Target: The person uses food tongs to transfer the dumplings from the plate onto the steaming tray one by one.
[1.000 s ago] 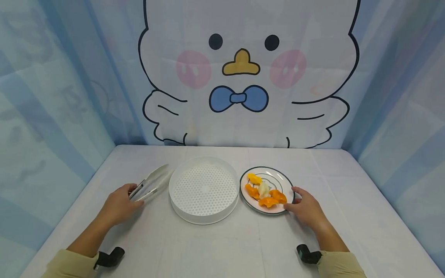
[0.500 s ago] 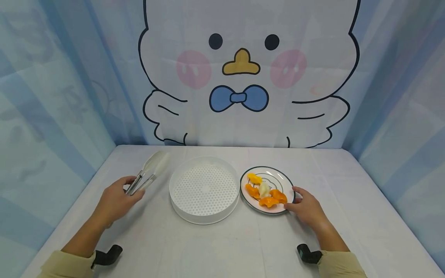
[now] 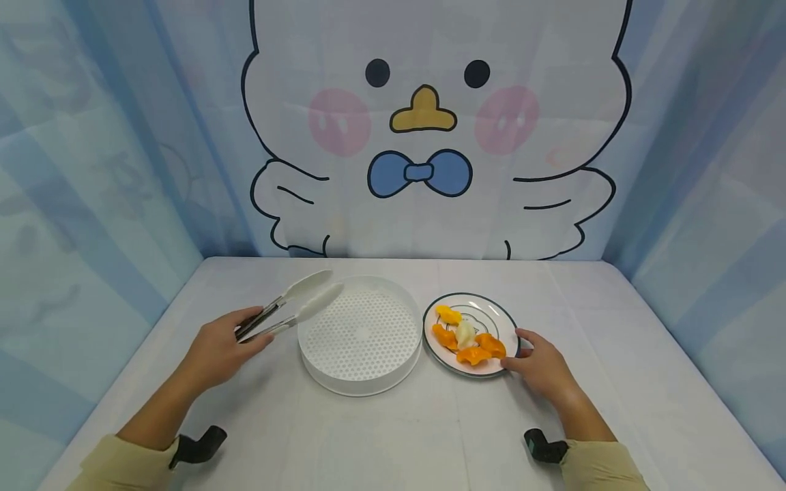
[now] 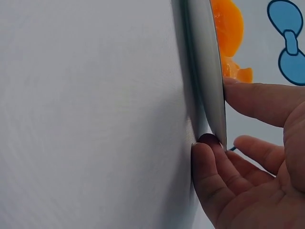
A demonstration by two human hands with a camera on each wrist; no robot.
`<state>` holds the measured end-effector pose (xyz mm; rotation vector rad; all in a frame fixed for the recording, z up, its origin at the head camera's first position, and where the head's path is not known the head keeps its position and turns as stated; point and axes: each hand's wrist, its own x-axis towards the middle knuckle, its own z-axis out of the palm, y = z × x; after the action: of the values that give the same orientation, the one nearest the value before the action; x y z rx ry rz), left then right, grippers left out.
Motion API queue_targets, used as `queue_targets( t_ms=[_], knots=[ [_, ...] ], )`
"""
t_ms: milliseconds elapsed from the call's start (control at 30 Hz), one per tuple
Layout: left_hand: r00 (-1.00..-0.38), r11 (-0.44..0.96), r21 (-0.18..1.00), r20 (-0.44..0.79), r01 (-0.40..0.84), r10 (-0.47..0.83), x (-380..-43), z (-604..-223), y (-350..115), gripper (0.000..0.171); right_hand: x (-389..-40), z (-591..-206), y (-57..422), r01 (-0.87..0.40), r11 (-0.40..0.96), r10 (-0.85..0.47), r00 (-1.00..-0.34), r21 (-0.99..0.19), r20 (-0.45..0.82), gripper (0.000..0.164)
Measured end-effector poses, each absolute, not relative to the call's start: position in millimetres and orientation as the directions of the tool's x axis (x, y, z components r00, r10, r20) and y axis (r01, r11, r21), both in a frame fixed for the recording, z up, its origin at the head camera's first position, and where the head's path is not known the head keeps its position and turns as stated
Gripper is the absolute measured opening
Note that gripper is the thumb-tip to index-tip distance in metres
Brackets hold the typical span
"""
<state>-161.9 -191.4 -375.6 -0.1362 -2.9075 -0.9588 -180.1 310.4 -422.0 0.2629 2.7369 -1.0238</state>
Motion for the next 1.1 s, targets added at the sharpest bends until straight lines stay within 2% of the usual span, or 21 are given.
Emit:
queue_targets(
  t_ms=[167,333,600,1100],
  knots=[
    [-0.979,0.782,0.589,0.143,0.204,0.147,-165.3,-366.6,-178.6,0.058,-179.9,-424.2,312.6,0.222,0.728,0.082,-0.967,-0.649,-0.239,0.084],
    [-0.969,0.777,0.579,0.14,0.249,0.205,-172.2,-362.5,-166.2,0.058,-179.5,-426.0,314.4,0.204,0.706,0.058,-0.971,-0.678,-0.232,0.083],
    [-0.957,0.789,0.549,0.081,0.276,0.278,-181.9,-360.4,-145.9,0.058,-183.4,-428.3,318.1,0.215,0.673,0.047,-0.967,-0.708,-0.249,0.078],
    [-0.927,0.828,0.449,0.003,0.336,0.375,-197.7,-361.8,-101.8,0.055,-197.3,-430.4,332.6,0.242,0.632,0.025,-0.956,-0.737,-0.292,0.079]
  ],
)
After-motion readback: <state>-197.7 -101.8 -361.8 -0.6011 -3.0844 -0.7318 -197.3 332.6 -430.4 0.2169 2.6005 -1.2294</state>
